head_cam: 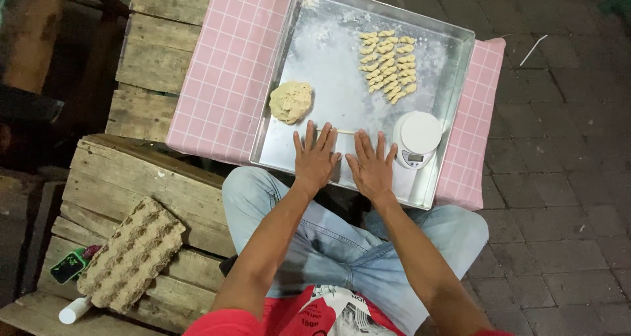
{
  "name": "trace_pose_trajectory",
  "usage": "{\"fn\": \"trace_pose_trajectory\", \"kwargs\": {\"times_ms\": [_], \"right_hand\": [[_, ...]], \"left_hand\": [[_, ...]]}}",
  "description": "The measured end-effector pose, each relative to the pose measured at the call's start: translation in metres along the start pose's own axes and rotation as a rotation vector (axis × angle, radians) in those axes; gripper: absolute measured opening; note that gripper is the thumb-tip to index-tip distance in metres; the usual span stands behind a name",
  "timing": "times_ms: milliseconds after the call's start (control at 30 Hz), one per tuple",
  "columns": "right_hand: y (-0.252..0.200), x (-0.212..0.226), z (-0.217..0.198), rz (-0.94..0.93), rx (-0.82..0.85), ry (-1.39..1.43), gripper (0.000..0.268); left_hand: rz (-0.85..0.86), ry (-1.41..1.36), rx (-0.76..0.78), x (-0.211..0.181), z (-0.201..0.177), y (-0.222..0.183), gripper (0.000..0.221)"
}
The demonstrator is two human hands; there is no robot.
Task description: Shaping small pieces of dough into twists and placing them on a metal tray
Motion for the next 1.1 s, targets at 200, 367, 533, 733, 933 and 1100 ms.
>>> {"fn": "trace_pose_trajectory", "kwargs": {"times_ms": [200,367,533,733,933,1100], "right_hand": [[-0.013,0.002,-0.006,-0.019,-0.134,-0.006,0.062],[0.001,-0.008,0.011,-0.077,-0.384,-0.071,0.055],[0.027,-0.008,0.006,-0.090,-0.522,-0.127,0.036],[0.070,-0.024,-0.013,-0.065,-0.583,-0.057,0.006],[0.090,-0.019,-0.026,-0.041,-0.421,-0.019,0.036],[0.088,0.003,-0.024,-0.015,-0.046,0.102,0.063]], "left_hand": [[-0.002,-0.048,-0.013,0.001,-0.004,-0.019,0.066],[0.125,-0.137,-0.444,0.018,0.026,0.000,0.054],[0.171,-0.060,-0.738,0.023,0.026,0.025,0.033],[0.156,-0.037,-0.701,0.018,0.007,0.068,0.002],[0.180,-0.007,-0.536,-0.009,-0.012,0.084,0.040],[0.045,0.031,-0.150,-0.027,-0.001,0.075,0.068]]}}
Point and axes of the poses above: each hand's wrist, its own y-axis towards the middle knuckle, its own z-axis out of the palm, x = y × z, the point moved 1 cm from there along y, towards the middle knuckle, and after that the axes turned 1 degree about -z, right-handed, at the moved point
